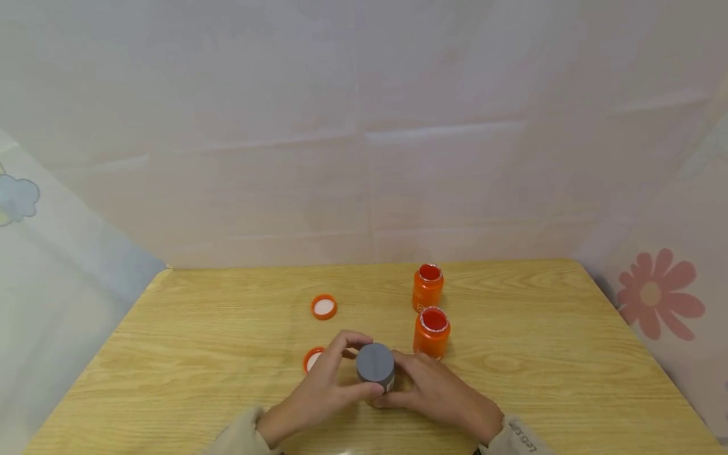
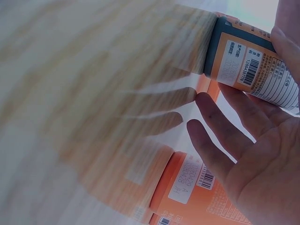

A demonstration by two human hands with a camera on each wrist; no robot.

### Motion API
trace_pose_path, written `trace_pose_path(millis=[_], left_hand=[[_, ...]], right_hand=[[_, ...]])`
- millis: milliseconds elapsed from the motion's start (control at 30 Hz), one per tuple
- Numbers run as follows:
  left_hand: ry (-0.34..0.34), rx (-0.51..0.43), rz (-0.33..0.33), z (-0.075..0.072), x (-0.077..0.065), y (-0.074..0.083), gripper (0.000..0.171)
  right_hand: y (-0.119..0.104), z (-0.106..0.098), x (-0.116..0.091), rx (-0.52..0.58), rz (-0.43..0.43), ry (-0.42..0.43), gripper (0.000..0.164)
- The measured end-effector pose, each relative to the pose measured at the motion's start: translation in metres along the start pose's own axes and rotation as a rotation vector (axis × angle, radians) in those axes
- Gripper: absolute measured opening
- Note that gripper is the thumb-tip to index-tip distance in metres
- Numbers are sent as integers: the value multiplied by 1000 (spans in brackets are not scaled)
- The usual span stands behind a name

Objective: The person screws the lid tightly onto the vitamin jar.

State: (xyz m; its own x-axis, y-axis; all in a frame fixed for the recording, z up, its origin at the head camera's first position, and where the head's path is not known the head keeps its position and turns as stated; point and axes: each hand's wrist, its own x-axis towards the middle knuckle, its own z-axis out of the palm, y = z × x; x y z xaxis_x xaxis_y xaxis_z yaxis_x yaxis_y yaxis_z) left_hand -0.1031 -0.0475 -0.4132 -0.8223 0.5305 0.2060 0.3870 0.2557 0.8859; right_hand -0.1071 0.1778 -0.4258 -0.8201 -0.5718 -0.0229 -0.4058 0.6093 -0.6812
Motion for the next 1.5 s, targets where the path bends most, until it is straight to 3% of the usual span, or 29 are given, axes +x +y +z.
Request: trace_pose_path(millis=[267,500,833,1067,1500], left_hand=[[-28,14,23,-2,-2,1,55],[-73,11,20,-2,0,1,62],[-38,50,21,0,1,1,67],[5,38,25,0,2,1,56],[-58,-22,57,-1,1,-1,60]], right_hand=[[1,2,2,28,-27,6,56],[1,1,0,15,-49,9,53],[-1,-3,-4,-68,62,7,69],[1,0,-1,-19,-20,2,61],[2,2,1,18,-61,7,49]])
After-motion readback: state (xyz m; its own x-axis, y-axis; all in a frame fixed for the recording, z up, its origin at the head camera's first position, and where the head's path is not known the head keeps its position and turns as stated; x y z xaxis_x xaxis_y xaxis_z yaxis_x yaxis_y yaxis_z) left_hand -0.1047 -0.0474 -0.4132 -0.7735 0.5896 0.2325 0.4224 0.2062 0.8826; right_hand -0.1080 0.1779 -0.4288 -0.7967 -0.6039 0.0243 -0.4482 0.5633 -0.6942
